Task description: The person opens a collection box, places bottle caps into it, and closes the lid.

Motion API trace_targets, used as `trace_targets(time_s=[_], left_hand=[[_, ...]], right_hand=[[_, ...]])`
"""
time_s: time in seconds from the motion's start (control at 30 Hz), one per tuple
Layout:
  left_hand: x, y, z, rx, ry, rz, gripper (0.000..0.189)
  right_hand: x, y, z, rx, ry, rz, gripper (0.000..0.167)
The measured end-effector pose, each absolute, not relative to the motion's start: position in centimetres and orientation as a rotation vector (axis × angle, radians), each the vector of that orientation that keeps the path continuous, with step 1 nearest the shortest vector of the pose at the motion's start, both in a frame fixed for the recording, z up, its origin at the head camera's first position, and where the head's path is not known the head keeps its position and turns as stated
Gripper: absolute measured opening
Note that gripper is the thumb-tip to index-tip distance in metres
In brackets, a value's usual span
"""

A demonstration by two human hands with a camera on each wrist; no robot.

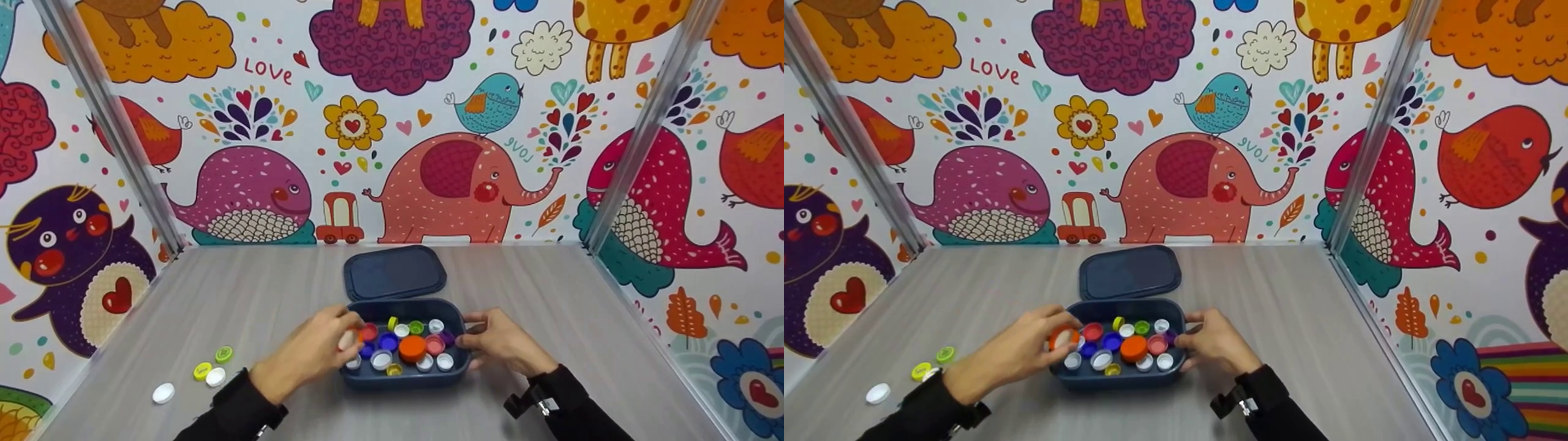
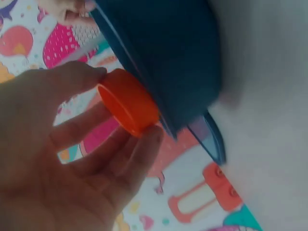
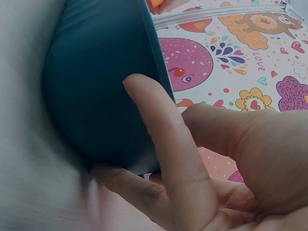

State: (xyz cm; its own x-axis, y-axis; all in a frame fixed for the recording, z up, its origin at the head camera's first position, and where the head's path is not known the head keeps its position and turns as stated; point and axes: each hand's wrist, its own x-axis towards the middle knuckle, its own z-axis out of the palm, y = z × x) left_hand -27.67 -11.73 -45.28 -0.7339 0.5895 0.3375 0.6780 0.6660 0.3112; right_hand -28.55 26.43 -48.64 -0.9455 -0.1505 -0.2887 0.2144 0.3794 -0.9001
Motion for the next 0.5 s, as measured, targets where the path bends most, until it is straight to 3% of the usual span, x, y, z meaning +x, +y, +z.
trace_targets(time_s=[0.23,0.5], left_hand=[[-27.3,-10.0,-46.1,-1.135,-2.763,-0.554,0.017],[-27.3,-9.8,-46.6,-1.156,-2.8,-0.561,0.025]], right_hand=[[-28.5,26.2,-48.5,0.08,2.344,-1.561,0.069],[-28.6,26.4,-48.6,0.04,2.323,-1.586,0.07]])
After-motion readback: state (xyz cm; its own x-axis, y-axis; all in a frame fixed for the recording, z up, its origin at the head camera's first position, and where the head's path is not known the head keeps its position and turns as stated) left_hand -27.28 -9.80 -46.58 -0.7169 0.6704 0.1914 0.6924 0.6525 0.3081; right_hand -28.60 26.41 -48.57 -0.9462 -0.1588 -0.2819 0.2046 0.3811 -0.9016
